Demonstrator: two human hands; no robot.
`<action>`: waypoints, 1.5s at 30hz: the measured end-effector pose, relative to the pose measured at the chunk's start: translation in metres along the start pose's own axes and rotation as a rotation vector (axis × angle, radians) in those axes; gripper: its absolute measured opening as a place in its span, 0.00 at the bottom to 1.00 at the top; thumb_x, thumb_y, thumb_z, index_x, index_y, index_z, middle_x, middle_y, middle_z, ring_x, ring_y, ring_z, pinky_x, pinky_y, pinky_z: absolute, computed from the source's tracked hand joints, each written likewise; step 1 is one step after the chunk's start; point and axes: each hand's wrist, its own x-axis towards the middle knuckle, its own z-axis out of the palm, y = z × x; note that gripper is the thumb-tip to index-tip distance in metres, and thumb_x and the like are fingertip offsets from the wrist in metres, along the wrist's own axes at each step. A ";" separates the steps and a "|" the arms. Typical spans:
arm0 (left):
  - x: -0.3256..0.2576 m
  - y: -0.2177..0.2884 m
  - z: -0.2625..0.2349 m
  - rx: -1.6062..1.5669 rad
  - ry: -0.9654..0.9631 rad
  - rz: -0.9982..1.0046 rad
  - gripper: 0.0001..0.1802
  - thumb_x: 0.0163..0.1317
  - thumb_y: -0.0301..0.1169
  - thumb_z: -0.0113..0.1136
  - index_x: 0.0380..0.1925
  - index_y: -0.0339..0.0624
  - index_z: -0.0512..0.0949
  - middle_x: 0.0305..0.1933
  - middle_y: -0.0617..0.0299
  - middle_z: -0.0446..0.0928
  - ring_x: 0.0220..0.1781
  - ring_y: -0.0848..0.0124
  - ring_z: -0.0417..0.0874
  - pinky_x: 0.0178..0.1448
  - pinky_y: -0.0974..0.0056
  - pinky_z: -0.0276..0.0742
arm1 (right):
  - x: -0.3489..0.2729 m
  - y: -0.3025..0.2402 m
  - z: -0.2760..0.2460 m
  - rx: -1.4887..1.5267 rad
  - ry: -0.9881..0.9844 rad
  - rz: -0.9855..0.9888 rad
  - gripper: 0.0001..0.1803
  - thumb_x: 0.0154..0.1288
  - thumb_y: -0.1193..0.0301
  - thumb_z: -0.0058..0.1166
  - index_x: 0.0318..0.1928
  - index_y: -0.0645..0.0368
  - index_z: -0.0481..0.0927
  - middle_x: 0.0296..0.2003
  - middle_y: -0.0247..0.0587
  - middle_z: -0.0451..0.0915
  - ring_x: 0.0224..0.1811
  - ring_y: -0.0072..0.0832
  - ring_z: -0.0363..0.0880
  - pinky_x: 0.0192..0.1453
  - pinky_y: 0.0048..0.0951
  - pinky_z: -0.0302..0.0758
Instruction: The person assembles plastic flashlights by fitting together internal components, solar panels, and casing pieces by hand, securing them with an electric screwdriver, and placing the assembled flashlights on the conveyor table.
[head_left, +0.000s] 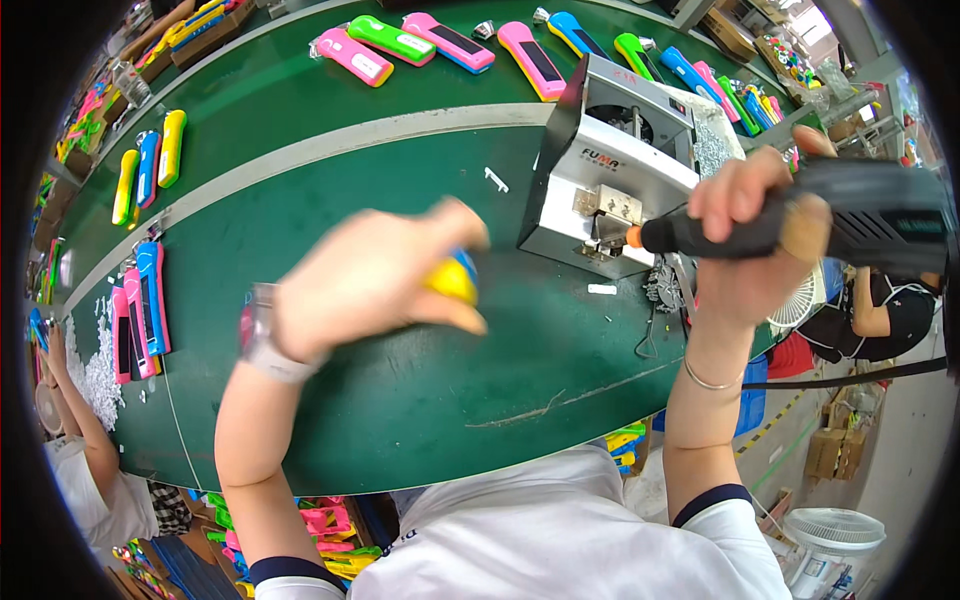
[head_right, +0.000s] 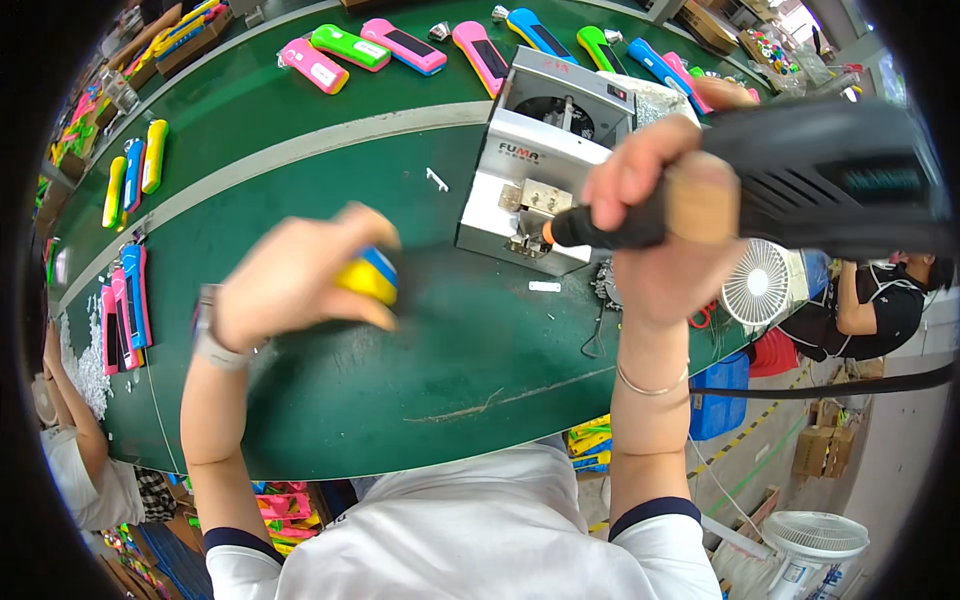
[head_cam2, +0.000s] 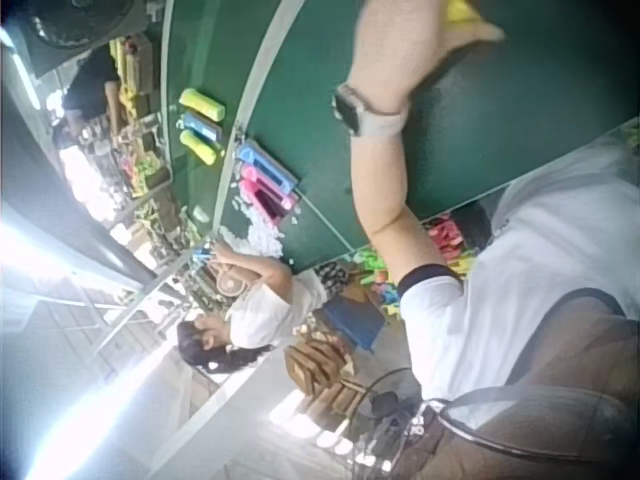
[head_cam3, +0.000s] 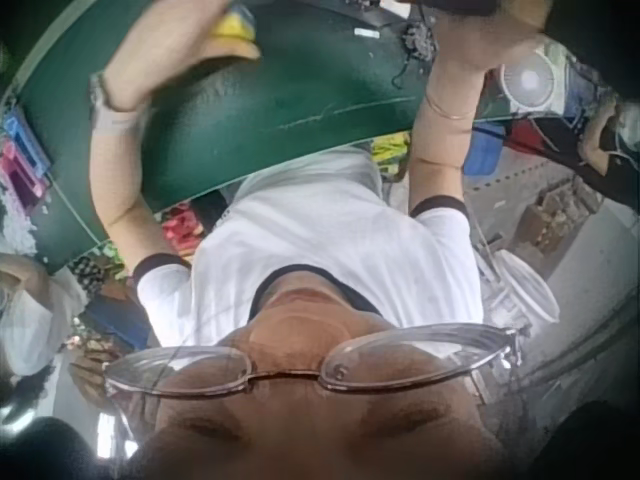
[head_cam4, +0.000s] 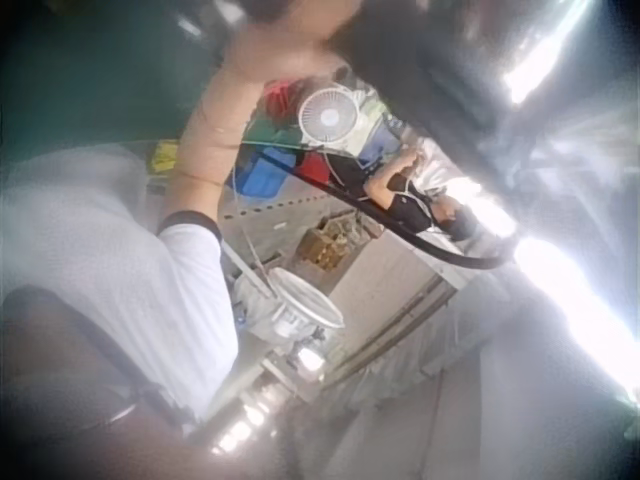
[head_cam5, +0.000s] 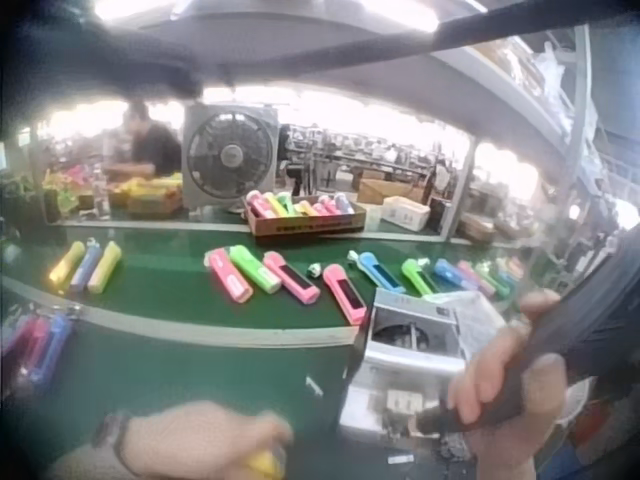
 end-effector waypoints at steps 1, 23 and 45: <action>0.013 0.010 0.017 -0.069 -0.129 0.054 0.27 0.46 0.48 0.69 0.39 0.44 0.70 0.30 0.54 0.77 0.31 0.50 0.79 0.35 0.55 0.75 | -0.001 0.005 0.001 -0.121 0.030 -0.030 0.23 0.67 0.61 0.45 0.56 0.61 0.60 0.23 0.35 0.67 0.19 0.22 0.66 0.29 0.29 0.68; -0.008 0.017 0.071 0.192 0.121 -0.040 0.25 0.49 0.43 0.64 0.46 0.45 0.76 0.40 0.64 0.74 0.43 0.66 0.74 0.48 0.62 0.67 | -0.047 0.041 0.029 0.037 -0.115 0.243 0.32 0.64 0.50 0.49 0.60 0.53 0.55 0.21 0.34 0.68 0.16 0.24 0.68 0.24 0.30 0.70; -0.008 0.010 0.069 0.371 0.234 -0.130 0.30 0.44 0.39 0.69 0.48 0.41 0.74 0.37 0.62 0.75 0.39 0.65 0.75 0.45 0.62 0.69 | -0.012 0.017 0.006 -0.277 0.069 -0.047 0.20 0.67 0.60 0.44 0.55 0.54 0.61 0.24 0.36 0.68 0.19 0.25 0.67 0.29 0.32 0.68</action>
